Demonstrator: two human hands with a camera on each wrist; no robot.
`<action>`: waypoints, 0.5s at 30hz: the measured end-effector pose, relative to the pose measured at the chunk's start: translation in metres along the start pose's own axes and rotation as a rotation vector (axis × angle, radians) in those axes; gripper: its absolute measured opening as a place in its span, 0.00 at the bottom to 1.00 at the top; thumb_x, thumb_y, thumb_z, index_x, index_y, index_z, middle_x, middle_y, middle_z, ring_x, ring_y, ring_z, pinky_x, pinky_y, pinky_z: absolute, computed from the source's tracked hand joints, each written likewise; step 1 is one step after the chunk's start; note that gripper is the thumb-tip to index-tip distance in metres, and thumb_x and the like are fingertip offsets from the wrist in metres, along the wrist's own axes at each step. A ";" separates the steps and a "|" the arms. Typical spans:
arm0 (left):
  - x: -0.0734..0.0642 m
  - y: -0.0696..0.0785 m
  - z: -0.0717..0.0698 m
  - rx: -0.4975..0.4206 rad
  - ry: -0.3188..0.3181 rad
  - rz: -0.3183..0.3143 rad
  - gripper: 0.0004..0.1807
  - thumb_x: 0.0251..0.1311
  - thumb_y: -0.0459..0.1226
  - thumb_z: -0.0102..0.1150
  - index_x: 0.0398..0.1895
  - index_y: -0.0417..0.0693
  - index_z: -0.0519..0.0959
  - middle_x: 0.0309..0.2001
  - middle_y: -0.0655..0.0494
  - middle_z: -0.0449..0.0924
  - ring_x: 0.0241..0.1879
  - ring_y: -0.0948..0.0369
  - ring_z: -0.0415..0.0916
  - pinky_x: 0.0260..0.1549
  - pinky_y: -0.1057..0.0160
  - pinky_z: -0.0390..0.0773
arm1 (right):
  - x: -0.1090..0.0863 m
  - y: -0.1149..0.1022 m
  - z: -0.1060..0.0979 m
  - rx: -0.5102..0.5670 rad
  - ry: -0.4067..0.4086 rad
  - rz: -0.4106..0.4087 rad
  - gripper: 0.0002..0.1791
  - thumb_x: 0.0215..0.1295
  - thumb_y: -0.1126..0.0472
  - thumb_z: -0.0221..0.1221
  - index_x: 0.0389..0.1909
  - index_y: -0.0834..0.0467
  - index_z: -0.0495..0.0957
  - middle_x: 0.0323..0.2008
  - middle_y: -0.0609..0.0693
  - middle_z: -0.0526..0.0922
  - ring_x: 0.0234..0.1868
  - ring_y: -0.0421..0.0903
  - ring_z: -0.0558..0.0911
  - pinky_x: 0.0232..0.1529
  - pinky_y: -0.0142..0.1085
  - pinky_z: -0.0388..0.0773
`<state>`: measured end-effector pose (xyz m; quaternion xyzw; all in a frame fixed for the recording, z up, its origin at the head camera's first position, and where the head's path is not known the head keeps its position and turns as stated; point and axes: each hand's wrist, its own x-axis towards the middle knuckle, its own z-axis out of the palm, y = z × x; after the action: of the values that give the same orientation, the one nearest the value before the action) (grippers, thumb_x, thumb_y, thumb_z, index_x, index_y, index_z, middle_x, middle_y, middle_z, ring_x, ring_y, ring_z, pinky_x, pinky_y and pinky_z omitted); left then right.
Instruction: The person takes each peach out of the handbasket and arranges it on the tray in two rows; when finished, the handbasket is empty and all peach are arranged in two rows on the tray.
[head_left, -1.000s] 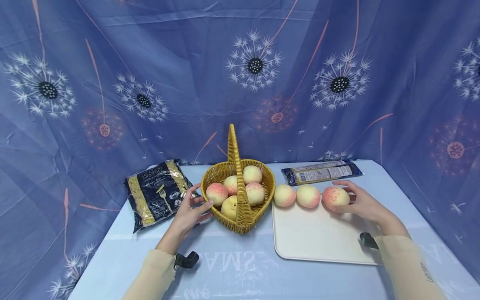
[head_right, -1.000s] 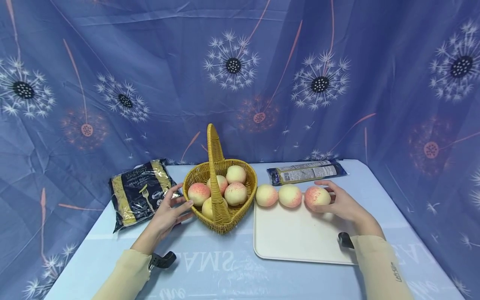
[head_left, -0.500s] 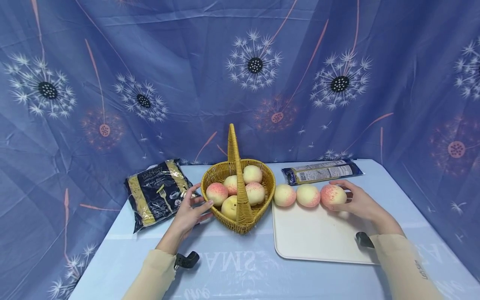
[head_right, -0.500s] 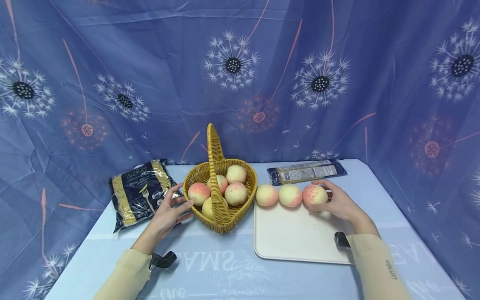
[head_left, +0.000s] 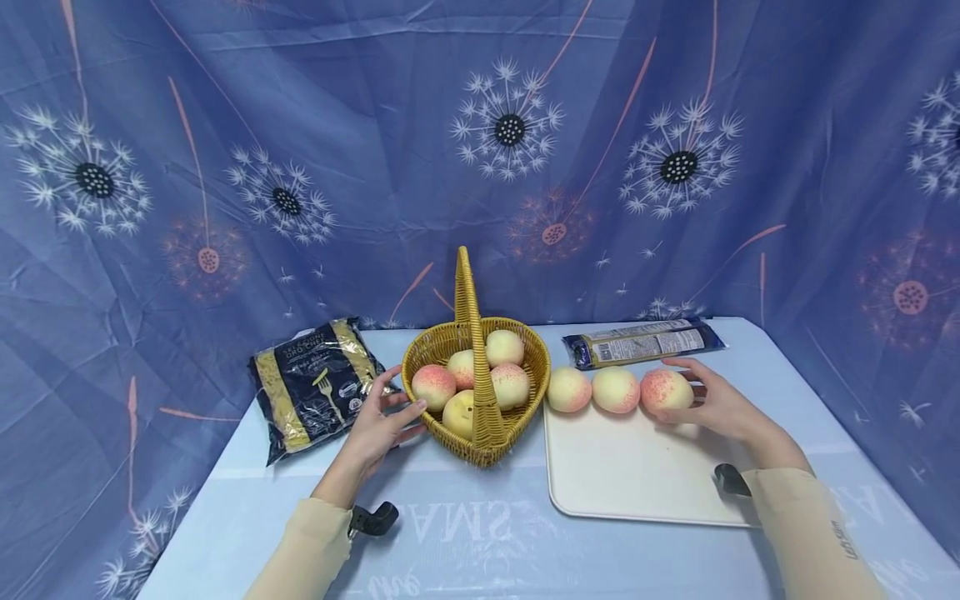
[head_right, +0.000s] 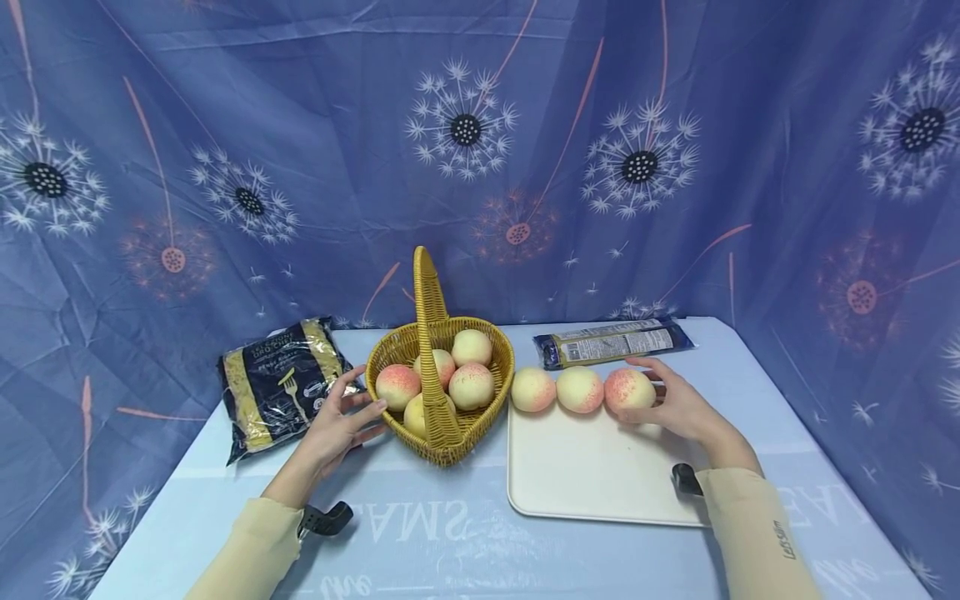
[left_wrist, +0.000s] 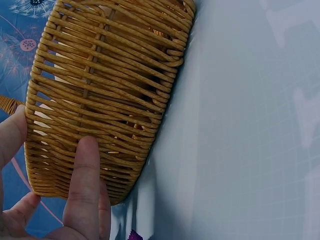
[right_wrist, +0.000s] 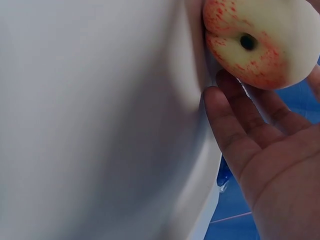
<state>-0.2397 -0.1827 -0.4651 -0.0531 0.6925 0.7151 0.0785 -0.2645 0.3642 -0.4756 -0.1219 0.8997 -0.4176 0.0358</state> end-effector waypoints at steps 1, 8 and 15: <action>0.000 0.000 0.000 0.001 0.000 0.000 0.46 0.74 0.29 0.64 0.86 0.64 0.53 0.64 0.39 0.64 0.47 0.60 0.85 0.57 0.50 0.92 | 0.000 0.000 0.000 0.003 0.001 0.001 0.54 0.60 0.58 0.80 0.81 0.63 0.59 0.64 0.69 0.77 0.64 0.62 0.79 0.54 0.21 0.82; 0.000 0.000 -0.001 -0.001 0.009 -0.007 0.45 0.74 0.29 0.64 0.86 0.65 0.54 0.63 0.40 0.63 0.48 0.59 0.83 0.58 0.50 0.92 | -0.002 -0.003 -0.002 0.022 -0.012 0.033 0.53 0.60 0.57 0.79 0.80 0.64 0.60 0.66 0.72 0.74 0.67 0.72 0.78 0.53 0.19 0.80; 0.000 -0.001 -0.001 0.002 -0.004 -0.006 0.46 0.73 0.30 0.65 0.86 0.65 0.52 0.64 0.40 0.63 0.48 0.59 0.85 0.59 0.49 0.92 | -0.004 -0.003 -0.003 0.002 -0.027 0.067 0.52 0.62 0.55 0.78 0.81 0.62 0.60 0.66 0.70 0.75 0.66 0.69 0.79 0.55 0.24 0.81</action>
<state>-0.2394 -0.1836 -0.4658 -0.0539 0.6930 0.7142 0.0821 -0.2602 0.3655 -0.4712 -0.0971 0.9024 -0.4152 0.0622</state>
